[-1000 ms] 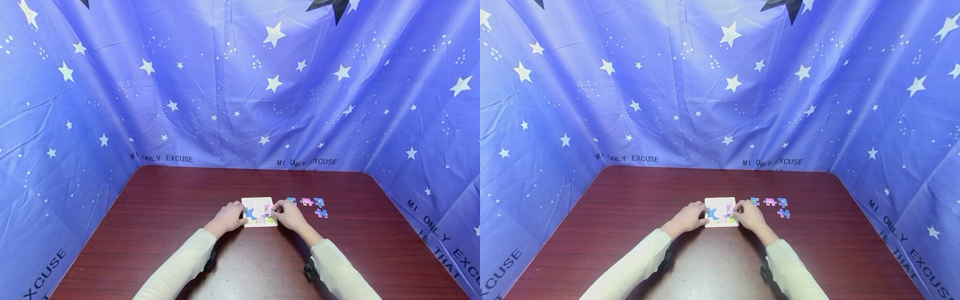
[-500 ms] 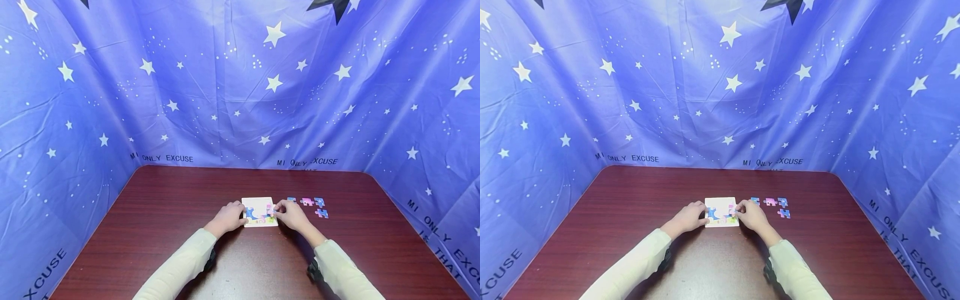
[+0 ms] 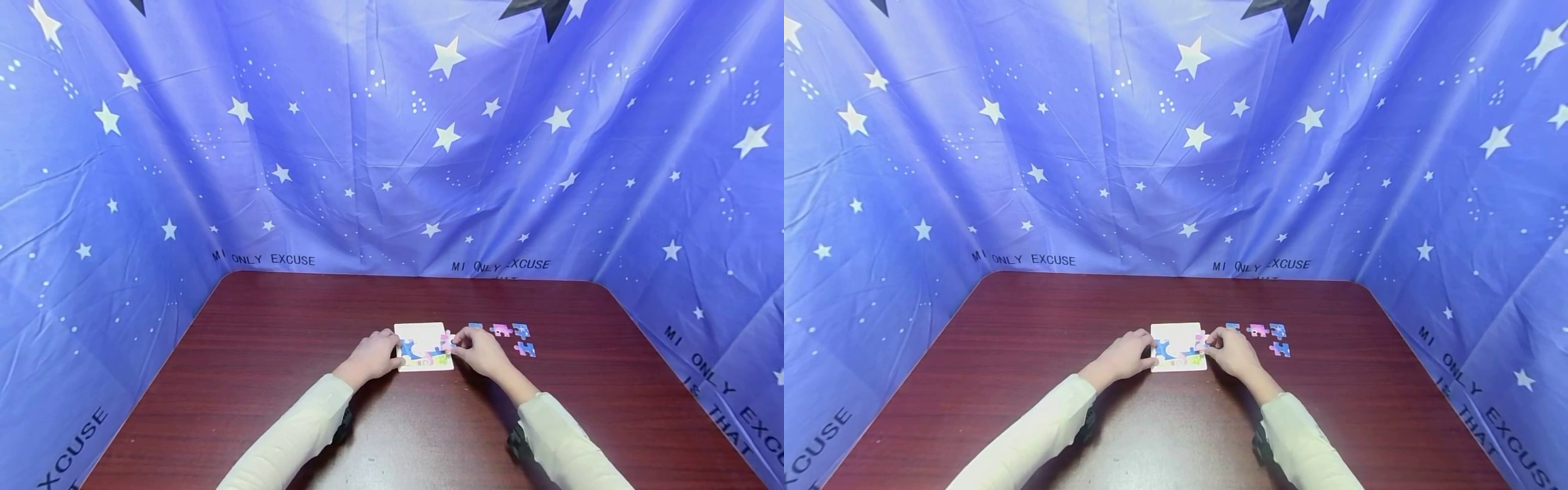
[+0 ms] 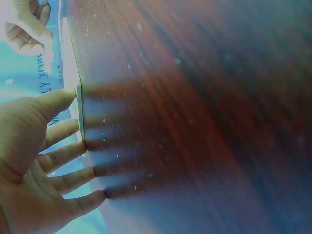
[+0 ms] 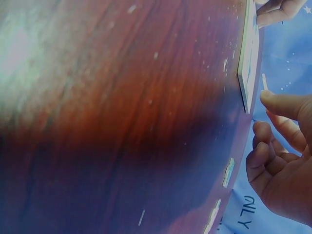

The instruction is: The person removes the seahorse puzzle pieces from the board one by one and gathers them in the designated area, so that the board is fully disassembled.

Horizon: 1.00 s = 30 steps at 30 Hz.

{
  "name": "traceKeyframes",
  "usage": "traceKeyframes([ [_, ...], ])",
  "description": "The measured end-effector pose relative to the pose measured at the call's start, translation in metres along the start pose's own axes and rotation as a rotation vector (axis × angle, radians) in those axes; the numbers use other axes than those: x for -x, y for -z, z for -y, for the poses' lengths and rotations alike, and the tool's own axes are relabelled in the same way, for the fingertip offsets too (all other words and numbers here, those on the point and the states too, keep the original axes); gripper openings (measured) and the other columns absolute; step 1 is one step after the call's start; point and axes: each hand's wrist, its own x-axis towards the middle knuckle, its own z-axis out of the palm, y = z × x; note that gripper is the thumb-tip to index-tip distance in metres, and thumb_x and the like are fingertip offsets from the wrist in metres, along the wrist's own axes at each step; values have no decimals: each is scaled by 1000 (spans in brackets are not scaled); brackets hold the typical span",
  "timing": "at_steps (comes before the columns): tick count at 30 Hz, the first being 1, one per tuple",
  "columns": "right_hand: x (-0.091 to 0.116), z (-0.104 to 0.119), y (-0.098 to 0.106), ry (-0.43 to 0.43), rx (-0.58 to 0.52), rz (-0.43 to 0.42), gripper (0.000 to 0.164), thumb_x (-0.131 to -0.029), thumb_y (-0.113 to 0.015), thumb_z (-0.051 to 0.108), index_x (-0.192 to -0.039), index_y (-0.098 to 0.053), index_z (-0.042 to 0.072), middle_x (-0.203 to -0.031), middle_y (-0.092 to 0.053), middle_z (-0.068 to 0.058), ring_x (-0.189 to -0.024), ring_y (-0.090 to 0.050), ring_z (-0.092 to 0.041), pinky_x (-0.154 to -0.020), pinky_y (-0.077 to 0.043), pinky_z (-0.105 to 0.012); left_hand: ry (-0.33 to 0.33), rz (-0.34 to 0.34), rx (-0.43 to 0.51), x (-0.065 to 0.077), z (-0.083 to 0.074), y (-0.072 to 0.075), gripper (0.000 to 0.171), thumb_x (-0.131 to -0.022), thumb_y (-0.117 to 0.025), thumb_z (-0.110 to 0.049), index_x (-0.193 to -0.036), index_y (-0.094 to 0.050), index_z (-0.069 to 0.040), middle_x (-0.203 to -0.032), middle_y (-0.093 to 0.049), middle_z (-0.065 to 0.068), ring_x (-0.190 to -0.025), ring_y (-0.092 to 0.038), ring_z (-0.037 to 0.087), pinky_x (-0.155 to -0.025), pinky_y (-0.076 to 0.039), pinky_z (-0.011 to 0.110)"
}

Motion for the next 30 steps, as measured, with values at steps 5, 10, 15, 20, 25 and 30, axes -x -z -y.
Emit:
traceKeyframes([
  [5,1,-3,3,4,10,-2,14,-79,-72,18,-83,-63,9,-71,-54,0,-68,-47,-14,-64,-38,-28,2,-5,-7,0,0,0,34,-87,-64,-36,-110,-64,-12,-110,-58,4,-103,-56,27,-85,-47,43],
  [10,1,-7,6,-3,5,7,11,-80,-71,16,-83,-63,9,-72,-54,-1,-68,-47,-14,-64,-37,-28,4,0,-4,-1,1,-1,33,-87,-64,-36,-110,-64,-12,-110,-58,4,-103,-56,26,-85,-47,43],
  [15,3,-10,9,-13,6,15,11,-80,-71,15,-84,-63,9,-73,-55,-2,-68,-47,-14,-64,-38,-27,-7,-2,18,-2,2,-1,32,-86,-65,-34,-109,-64,-11,-109,-58,5,-102,-56,27,-84,-48,44],
  [20,4,-15,12,-17,5,18,11,-80,-71,15,-85,-63,8,-73,-55,-3,-68,-47,-15,-64,-38,-28,-29,-19,14,-3,6,-6,33,-87,-64,-35,-108,-64,-10,-107,-58,5,-100,-56,27,-82,-48,43],
  [25,5,-20,13,-21,11,12,11,-80,-71,14,-84,-63,8,-73,-56,-2,-69,-48,-14,-65,-39,-28,0,1,14,-1,2,-1,33,-87,-64,-35,-110,-64,-11,-110,-59,4,-103,-56,26,-86,-47,43],
  [30,7,-24,15,-23,12,10,10,-80,-71,14,-83,-63,9,-72,-56,-1,-68,-48,-14,-63,-39,-28,5,1,-7,-1,1,-1,33,-87,-63,-38,-111,-63,-14,-111,-58,3,-103,-56,25,-86,-47,42],
])
